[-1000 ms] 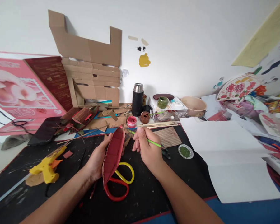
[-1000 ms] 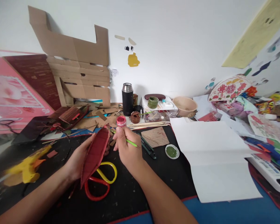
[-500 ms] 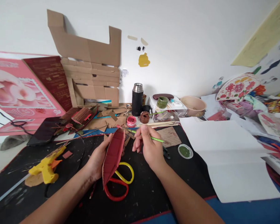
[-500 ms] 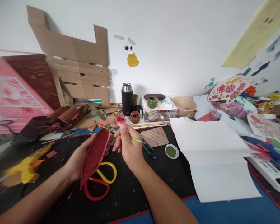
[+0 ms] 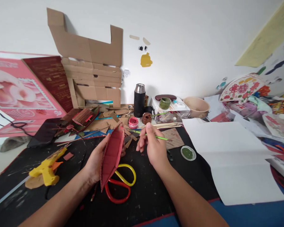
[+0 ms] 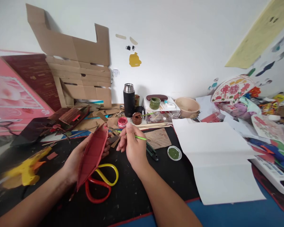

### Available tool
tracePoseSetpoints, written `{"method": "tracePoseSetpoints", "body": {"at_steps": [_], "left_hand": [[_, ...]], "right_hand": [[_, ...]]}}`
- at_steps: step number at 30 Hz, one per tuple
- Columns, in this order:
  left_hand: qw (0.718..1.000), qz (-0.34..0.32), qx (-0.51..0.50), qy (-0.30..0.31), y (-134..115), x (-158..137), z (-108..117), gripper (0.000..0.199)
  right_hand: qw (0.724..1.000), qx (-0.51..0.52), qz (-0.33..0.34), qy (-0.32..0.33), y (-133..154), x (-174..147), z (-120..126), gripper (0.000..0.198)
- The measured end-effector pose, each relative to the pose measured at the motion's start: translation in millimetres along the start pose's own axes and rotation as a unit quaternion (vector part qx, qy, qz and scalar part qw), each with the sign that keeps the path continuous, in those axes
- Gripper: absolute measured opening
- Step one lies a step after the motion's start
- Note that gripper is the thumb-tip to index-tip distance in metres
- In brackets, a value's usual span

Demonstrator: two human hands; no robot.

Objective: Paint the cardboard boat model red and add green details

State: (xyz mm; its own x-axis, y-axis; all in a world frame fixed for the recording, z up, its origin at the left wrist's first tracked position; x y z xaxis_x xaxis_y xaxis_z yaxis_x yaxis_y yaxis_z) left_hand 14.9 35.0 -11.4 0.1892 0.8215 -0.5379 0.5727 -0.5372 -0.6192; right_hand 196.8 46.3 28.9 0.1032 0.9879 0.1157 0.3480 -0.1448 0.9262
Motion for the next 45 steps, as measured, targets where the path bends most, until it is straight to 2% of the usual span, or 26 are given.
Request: {"method": "tracePoseSetpoints", "body": {"at_steps": [8,16,22,27,34,40,45], "left_hand": [[0.998,0.017,0.019,-0.049,3.2,-2.8,0.7,0.045],[0.999,0.018,0.023,-0.014,6.9,4.4,7.0,0.045],[0.999,0.006,0.021,-0.035,4.3,0.5,2.8,0.045],[0.999,0.012,0.024,-0.021,3.2,0.0,1.1,0.05],[0.999,0.012,0.012,-0.028,4.2,-1.4,-0.6,0.046],[0.998,0.011,0.02,-0.052,4.2,0.5,3.8,0.047],[0.998,0.016,0.018,-0.05,4.0,-1.2,1.9,0.047]], "right_hand": [[0.999,0.01,0.002,0.034,-2.7,-2.9,-4.1,0.067],[1.0,-0.003,-0.001,0.007,-1.5,-0.4,-0.9,0.066],[0.999,0.011,0.0,0.03,-2.1,-1.1,-2.8,0.066],[1.0,-0.001,0.0,0.009,-2.8,1.3,1.5,0.066],[1.0,0.001,0.003,0.028,-2.2,-1.0,-2.0,0.065],[1.0,-0.009,0.004,0.001,-4.4,2.8,2.8,0.064],[1.0,-0.003,0.003,0.022,-4.0,1.4,0.3,0.065]]}}
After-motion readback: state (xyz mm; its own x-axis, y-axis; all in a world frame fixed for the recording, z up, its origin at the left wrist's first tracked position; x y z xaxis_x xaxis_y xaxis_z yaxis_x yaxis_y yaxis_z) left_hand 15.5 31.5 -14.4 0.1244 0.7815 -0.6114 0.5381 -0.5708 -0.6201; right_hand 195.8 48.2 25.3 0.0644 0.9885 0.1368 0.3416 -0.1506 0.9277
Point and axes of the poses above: each hand's wrist, its own x-axis towards the middle knuckle, its own z-axis out of the back of the hand, y = z × x, the point moved 4 cm from there along x, towards the middle knuckle, and after that the axes turned 1 degree about x, right-handed, at the moved point
